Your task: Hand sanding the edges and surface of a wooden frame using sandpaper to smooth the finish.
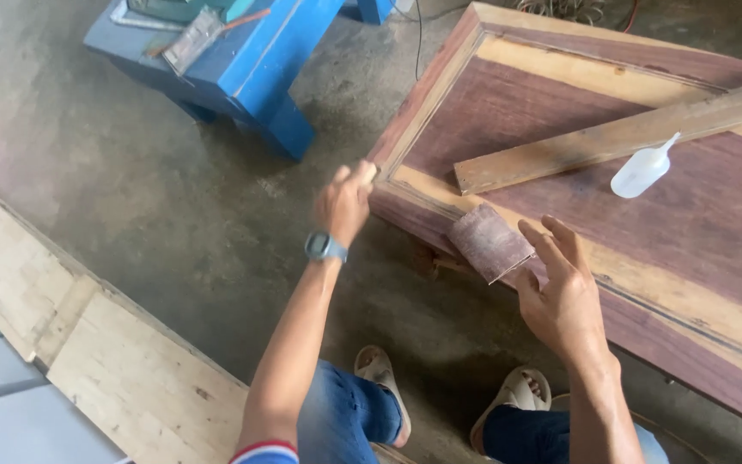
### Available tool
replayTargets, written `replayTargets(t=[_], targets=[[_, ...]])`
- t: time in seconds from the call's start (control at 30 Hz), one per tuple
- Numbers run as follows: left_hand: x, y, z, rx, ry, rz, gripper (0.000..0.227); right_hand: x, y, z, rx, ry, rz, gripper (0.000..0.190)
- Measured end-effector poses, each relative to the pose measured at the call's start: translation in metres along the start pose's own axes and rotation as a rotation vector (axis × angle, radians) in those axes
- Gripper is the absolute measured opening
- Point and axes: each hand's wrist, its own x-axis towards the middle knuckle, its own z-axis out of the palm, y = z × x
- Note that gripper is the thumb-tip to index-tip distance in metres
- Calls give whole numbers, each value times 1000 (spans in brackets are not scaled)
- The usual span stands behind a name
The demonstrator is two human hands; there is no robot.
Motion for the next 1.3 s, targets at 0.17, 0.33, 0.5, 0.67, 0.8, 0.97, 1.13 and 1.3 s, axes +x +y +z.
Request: replayTargets(t=[0.17,0.33,0.5,0.67,0.8,0.97,1.13,1.3], targets=[[-4,19,-19,156,-153,-155,40,-1,-4,-4,11,-5,10,65],[-7,2,-11,213,-94,-4,23,5,-2,-9,8,3,-65,64],[47,-24,45,71,87,83,23,0,-1,-3,25,31,-41,63],[-3,11,3,-32,-100,64,28,0,-7,-6,74,16,-13,64],[44,2,20,-21,-78,-24,24,-4,-5,-2,94,-17,-10,62],[45,-15,44,96,-23,138,28,2,-2,-8,114,53,-20,60],[3,11,-5,152,-213,71,38,-1,-2,-8,132,29,-34,60],[70,-9,44,173,-114,120,41,-1,-9,0,145,57,-70,58]])
